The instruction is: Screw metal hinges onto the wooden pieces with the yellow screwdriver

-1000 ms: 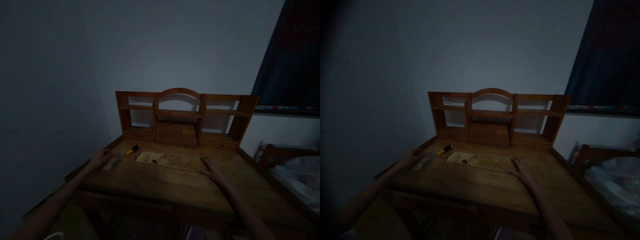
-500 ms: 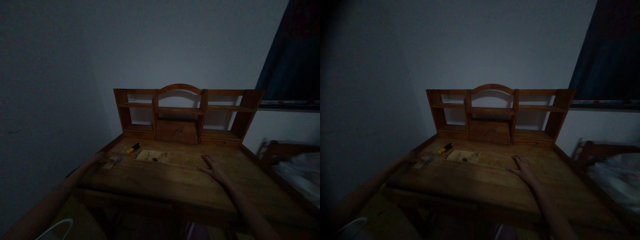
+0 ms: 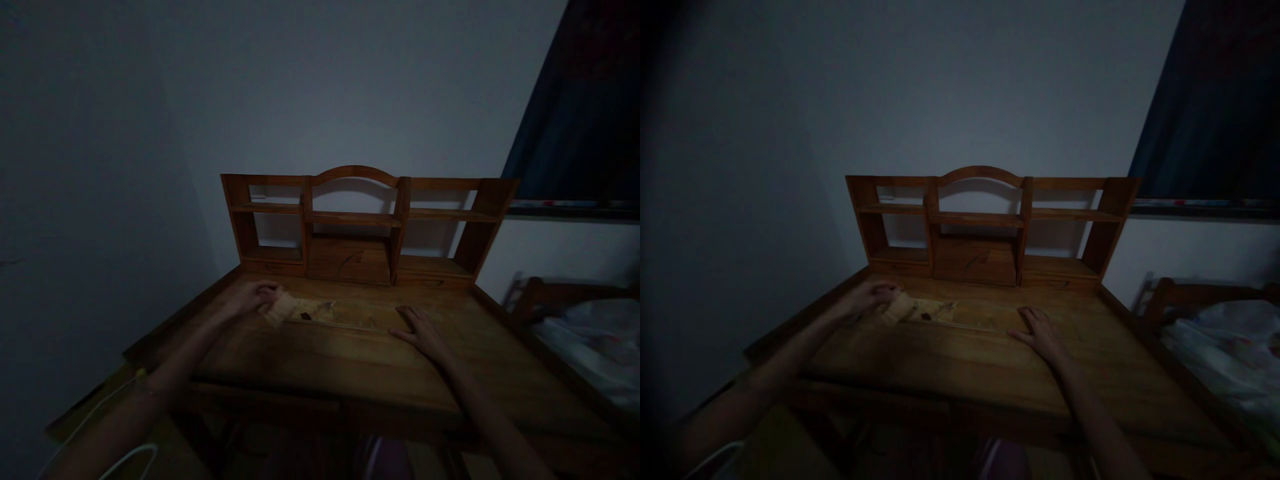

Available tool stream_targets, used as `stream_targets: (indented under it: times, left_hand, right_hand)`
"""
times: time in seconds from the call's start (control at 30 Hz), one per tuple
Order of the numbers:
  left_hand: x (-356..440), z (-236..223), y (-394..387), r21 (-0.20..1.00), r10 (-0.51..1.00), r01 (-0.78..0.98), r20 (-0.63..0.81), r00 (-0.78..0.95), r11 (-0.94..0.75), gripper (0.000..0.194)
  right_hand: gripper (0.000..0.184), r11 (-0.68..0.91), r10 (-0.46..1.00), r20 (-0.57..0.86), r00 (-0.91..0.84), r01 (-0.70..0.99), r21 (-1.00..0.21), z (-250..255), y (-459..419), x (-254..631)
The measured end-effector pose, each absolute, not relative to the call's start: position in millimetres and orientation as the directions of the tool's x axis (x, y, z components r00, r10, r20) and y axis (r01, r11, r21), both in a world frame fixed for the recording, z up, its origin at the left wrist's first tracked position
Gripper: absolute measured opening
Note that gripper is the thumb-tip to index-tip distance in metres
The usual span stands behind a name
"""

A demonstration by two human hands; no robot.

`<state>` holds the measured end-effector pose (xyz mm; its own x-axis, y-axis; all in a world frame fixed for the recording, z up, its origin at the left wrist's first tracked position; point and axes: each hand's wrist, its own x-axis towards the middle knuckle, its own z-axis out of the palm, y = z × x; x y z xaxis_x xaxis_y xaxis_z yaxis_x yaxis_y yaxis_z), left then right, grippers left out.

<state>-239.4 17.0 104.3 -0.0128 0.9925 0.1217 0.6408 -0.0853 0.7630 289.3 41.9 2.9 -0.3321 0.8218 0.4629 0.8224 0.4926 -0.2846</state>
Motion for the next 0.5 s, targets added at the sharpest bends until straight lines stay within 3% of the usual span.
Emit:
stream_targets:
  times: [0.07, 0.13, 0.27, 0.33, 0.5]
  left_hand:
    - [-172.6, 78.5, 19.2, 0.856, 0.952, 0.494, -0.004, 0.305, -0.155, 0.059]
    - [-107.7, 50.0, 18.8, 0.891, 0.908, 0.431, -0.053, 0.415, -0.145, 0.054]
    - [-14.0, 15.2, 18.9, 0.904, 0.875, 0.391, -0.040, 0.482, -0.174, 0.040]
    - [8.0, 13.5, 19.6, 0.885, 0.877, 0.374, 0.075, 0.474, -0.277, 0.038]
    - [-15.3, 38.3, 23.2, 0.790, 0.902, 0.452, 0.291, 0.319, -0.415, 0.029]
  right_hand:
    - [0.062, 0.488, 0.827, 0.455, -0.331, 0.825, -0.286, 2.9, 41.7, 289.5]
    - [0.061, 0.481, 0.833, 0.447, -0.325, 0.825, -0.297, 2.9, 41.6, 289.5]
    - [0.061, 0.490, 0.823, 0.469, -0.319, 0.817, -0.304, 4.2, 40.4, 288.5]
    - [0.062, 0.498, 0.816, 0.479, -0.323, 0.815, -0.298, 4.8, 39.5, 288.1]
    - [0.063, 0.505, 0.810, 0.486, -0.327, 0.811, -0.295, 2.4, 40.2, 290.2]
